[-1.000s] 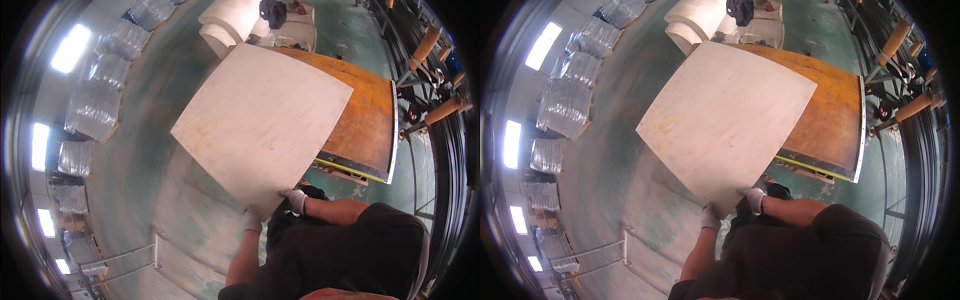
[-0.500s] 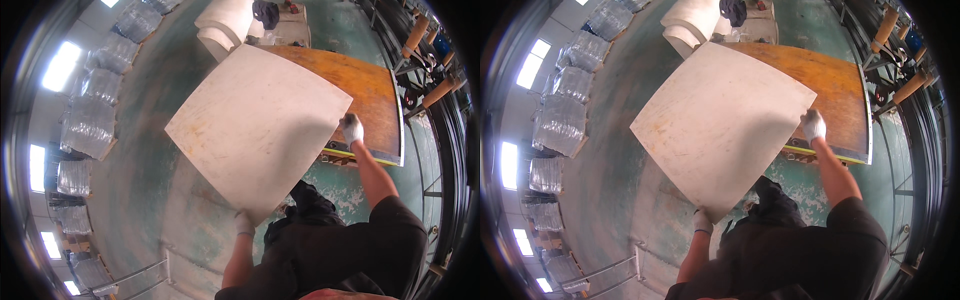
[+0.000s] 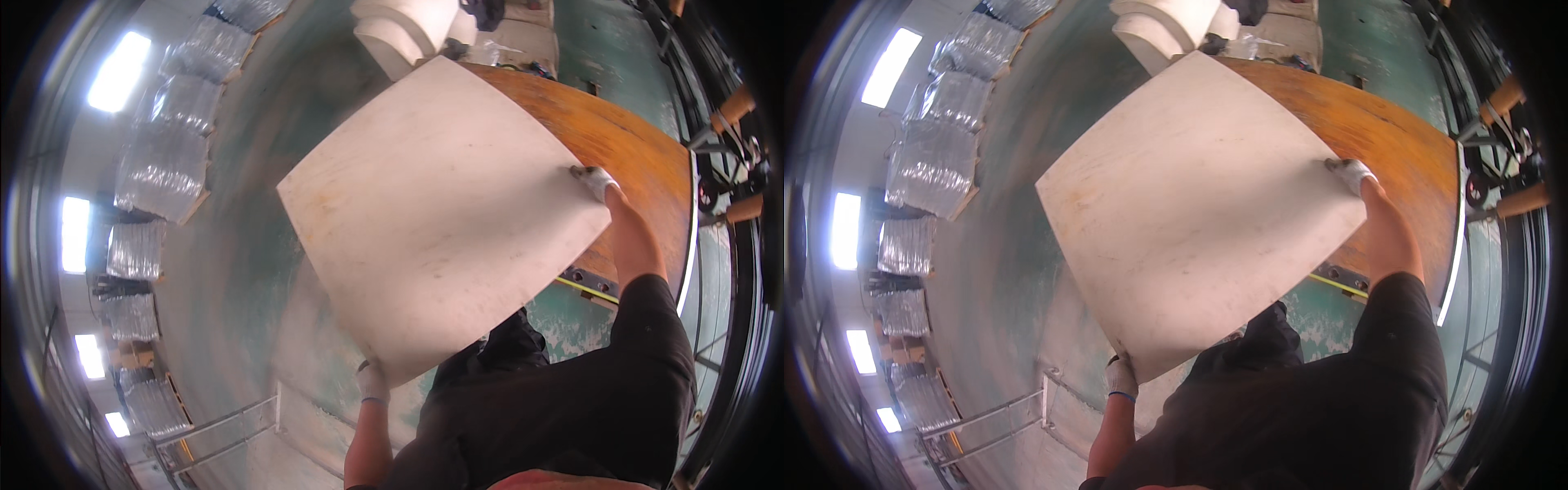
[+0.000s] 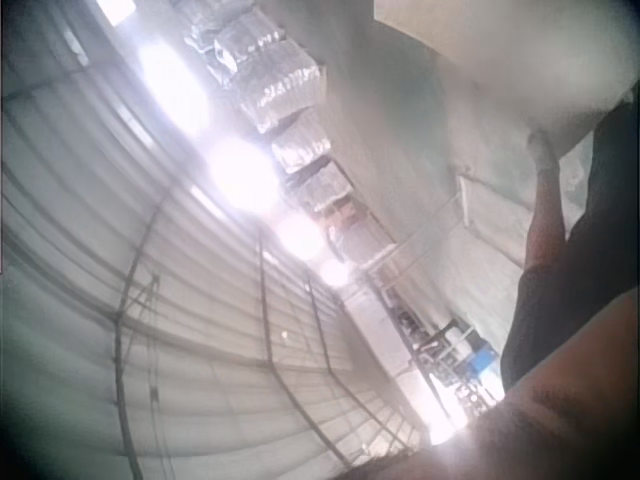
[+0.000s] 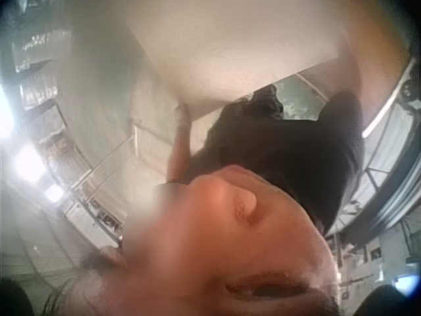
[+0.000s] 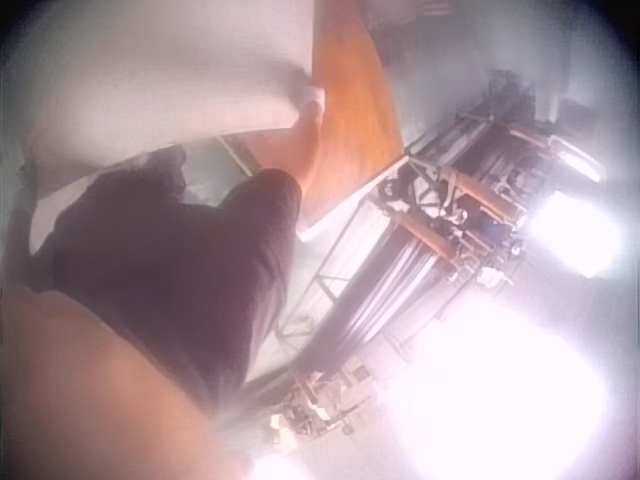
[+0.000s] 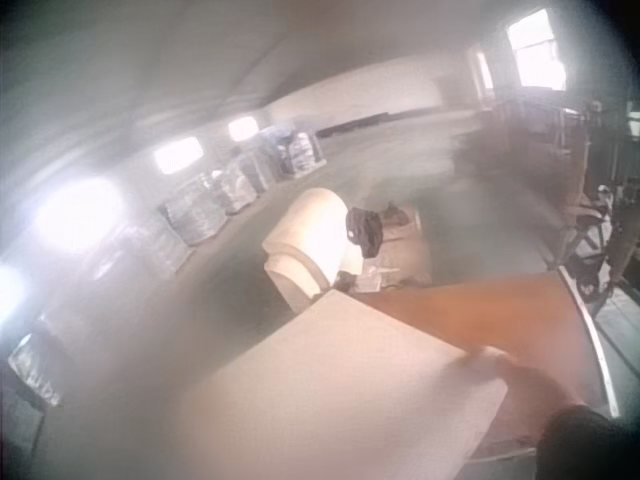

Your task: The person operates a machine by pulling a lever, then walks to a table to pick up a white board and place it in a drawer. The person then walks back to the machine area.

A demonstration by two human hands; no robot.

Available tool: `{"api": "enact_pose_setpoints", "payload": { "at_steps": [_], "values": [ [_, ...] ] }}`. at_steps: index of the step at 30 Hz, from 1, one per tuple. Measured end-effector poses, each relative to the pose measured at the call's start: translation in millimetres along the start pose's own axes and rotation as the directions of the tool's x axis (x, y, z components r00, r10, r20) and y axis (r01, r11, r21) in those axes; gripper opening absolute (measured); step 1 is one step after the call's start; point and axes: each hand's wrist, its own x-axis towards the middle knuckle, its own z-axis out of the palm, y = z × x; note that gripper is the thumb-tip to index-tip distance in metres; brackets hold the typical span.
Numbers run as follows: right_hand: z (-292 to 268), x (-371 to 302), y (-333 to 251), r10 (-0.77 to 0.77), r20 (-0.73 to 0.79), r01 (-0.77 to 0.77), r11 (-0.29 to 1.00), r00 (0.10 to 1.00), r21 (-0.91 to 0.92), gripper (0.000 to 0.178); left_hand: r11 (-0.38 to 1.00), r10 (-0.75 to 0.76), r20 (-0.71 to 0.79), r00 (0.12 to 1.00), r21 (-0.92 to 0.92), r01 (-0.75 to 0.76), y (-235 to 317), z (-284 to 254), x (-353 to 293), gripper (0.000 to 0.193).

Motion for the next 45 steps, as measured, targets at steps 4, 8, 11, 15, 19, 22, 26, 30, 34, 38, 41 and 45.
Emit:
{"api": "enact_pose_setpoints", "payload": {
  "at_steps": [4, 8, 11, 15, 19, 22, 26, 30, 34, 38, 41, 45],
  "values": [
    [-23, -42, -56, 0.065, -0.047, -0.073, 0.978, 0.997, -0.196, 0.077, 0.998, 0.017, -0.052, 0.999, 0.059, -0.014, 8, -7, 8, 0.045],
    [-23, -114, -138, 0.065, -0.217, -0.143, 0.92, 0.974, -0.364, 0.082, 0.982, 0.131, -0.139, 0.982, 0.153, -0.109, -32, -17, 85, 0.043],
    [-26, -136, -148, 0.076, -0.236, -0.167, 0.904, 0.969, -0.394, 0.081, 0.993, 0.05, -0.116, 0.992, -0.101, -0.062, 3, -16, 91, 0.045],
    [1, -168, -170, 0.019, -0.232, -0.127, 0.88, 0.972, -0.458, 0.077, 0.966, 0.16, -0.163, 0.973, 0.229, -0.121, 13, -71, 108, 0.048],
    [23, -222, -205, -0.043, -0.216, -0.072, 0.864, 0.975, -0.498, 0.071, 0.999, -0.013, -0.163, 0.987, 0.043, 0.02, 17, -106, 95, 0.056],
    [46, -252, -256, -0.005, -0.153, -0.082, 0.828, 0.988, -0.555, 0.073, 0.992, -0.128, -0.191, 0.973, -0.008, 0.128, 4, -140, 75, 0.053],
    [95, -281, -324, -0.046, -0.078, -0.015, 0.76, 0.996, -0.649, 0.074, 0.962, 0.047, -0.09, 0.995, 0.273, -0.02, -99, -192, 81, 0.048],
    [150, -296, -375, -0.111, 0.025, 0.093, 0.667, 0.993, -0.739, 0.073, 0.881, 0.05, -0.054, 0.997, 0.473, -0.019, -157, -229, 67, 0.043],
    [226, -307, -418, -0.202, 0.202, 0.281, 0.54, 0.958, -0.794, 0.076, 0.796, -0.531, -0.155, 0.833, -0.428, 0.428, -257, -258, 45, 0.039],
    [316, -309, -425, -0.224, 0.339, 0.404, 0.42, 0.914, -0.813, 0.078, 0.701, -0.619, -0.15, 0.771, -0.547, 0.457, -332, -282, 7, 0.037],
    [362, -323, -428, -0.098, 0.419, 0.426, 0.345, 0.903, -0.837, 0.074, 0.658, -0.681, -0.178, 0.71, -0.575, 0.486, -304, -298, -21, 0.032],
    [432, -317, -420, 0.025, 0.507, 0.474, 0.314, 0.862, -0.822, 0.074, 0.573, -0.772, -0.164, 0.614, -0.596, 0.562, -363, -314, -42, 0.039]
  ]
}}
